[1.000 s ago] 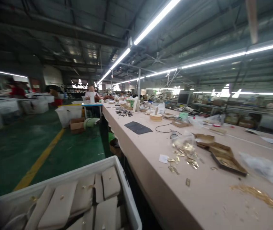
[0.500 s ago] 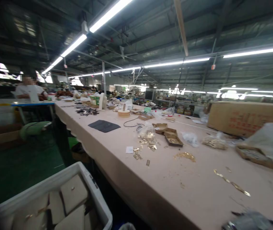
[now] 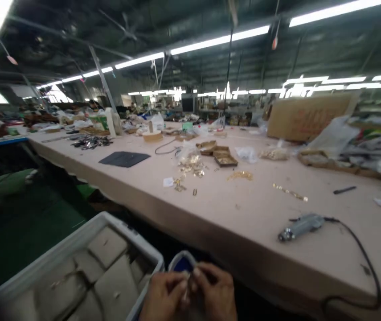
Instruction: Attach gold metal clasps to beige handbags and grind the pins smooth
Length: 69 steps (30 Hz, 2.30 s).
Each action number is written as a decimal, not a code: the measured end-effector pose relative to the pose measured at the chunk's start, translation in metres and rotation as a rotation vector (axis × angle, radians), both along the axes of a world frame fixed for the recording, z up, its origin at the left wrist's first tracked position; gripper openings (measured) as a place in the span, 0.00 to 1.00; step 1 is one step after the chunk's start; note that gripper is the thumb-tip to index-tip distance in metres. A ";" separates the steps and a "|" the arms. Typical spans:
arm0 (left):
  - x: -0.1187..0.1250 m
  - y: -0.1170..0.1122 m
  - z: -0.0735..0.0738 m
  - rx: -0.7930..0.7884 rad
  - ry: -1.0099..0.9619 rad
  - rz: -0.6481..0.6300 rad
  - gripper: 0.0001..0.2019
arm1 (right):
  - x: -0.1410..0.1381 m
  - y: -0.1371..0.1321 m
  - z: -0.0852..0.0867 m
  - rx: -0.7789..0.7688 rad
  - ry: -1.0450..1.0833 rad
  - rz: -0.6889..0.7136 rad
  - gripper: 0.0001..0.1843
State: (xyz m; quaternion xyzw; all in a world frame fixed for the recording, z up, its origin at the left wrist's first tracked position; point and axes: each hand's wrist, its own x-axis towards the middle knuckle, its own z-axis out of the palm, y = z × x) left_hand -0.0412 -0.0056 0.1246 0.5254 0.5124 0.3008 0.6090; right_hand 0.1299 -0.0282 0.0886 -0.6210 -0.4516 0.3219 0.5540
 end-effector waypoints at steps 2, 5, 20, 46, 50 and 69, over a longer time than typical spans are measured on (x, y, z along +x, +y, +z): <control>-0.001 0.001 -0.014 0.063 -0.037 -0.070 0.09 | -0.007 -0.012 -0.009 -0.080 0.182 0.050 0.25; -0.006 0.002 -0.042 -0.049 -0.131 -0.024 0.13 | -0.006 -0.014 -0.019 -0.090 0.360 0.061 0.22; -0.016 -0.002 -0.089 -0.203 -0.240 0.142 0.18 | -0.017 -0.006 -0.044 -0.271 0.251 0.173 0.24; -0.029 0.002 -0.104 -0.375 -0.321 0.074 0.18 | -0.040 0.005 -0.058 -0.283 -0.152 0.322 0.13; -0.024 0.000 -0.108 -0.368 -0.237 0.157 0.12 | -0.045 0.001 -0.055 -0.285 -0.157 0.281 0.13; -0.019 0.002 -0.085 -0.642 -0.176 0.276 0.07 | -0.059 -0.025 -0.064 -0.311 0.284 0.137 0.25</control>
